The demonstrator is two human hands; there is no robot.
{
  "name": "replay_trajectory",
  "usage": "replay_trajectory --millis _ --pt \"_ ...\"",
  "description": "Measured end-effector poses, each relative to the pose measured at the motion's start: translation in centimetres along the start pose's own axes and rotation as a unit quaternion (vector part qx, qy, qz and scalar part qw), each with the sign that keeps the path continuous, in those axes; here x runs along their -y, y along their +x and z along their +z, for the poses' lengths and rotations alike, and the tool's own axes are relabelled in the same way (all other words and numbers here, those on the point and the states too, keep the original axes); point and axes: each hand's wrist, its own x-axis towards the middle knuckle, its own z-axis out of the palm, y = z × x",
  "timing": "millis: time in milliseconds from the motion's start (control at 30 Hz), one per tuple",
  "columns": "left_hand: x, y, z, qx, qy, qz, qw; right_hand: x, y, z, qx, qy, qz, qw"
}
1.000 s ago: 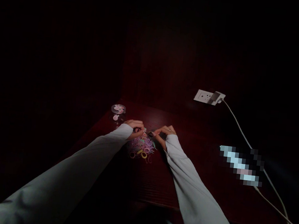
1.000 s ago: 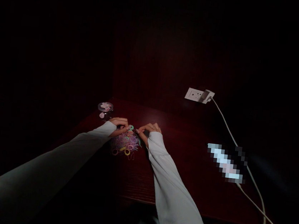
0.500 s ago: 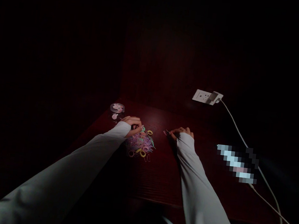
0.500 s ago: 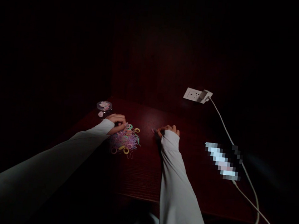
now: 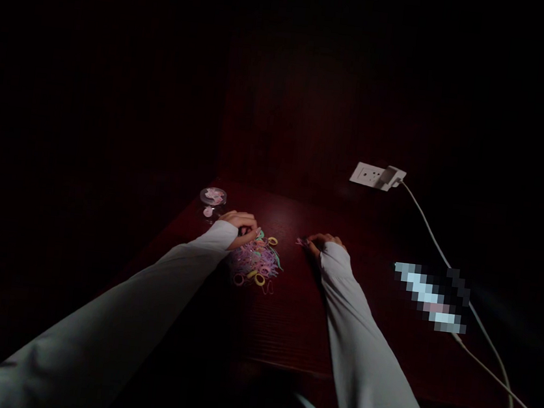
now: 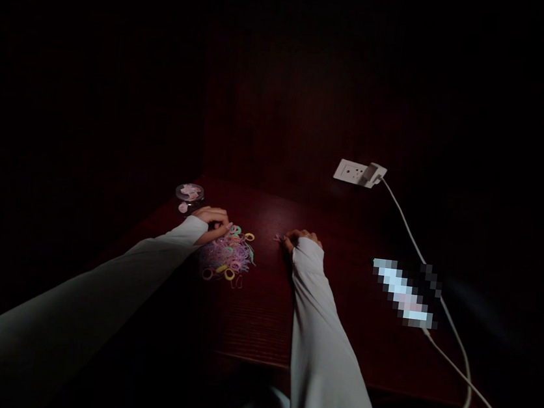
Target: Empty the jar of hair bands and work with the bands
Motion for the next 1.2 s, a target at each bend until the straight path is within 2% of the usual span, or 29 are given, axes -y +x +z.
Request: replay_trajectory --millis 233,500,867,1033,1200 --pt "0.0 -0.1 0.2 -0.003 0.000 0.005 1.000 -0.2 0.5 0.9 0.030 0.009 -0.003 1.000" --pt "-0.6 -0.3 -0.4 0.005 -0.002 0.008 1.000 -0.1 0.3 0.3 0.000 0.041 0.024 0.999" --pt "-0.8 -0.3 -0.7 0.019 0.003 0.009 1.000 -0.3 0.6 1.2 0.010 0.054 0.025 0.998" --pt "-0.6 -0.2 -0.8 0.023 -0.001 0.022 1.000 -0.2 0.5 0.8 -0.020 0.074 0.030 0.997" --pt "-0.9 -0.3 -1.0 0.026 -0.001 0.028 0.999 -0.1 0.4 0.7 -0.010 0.067 0.046 0.997"
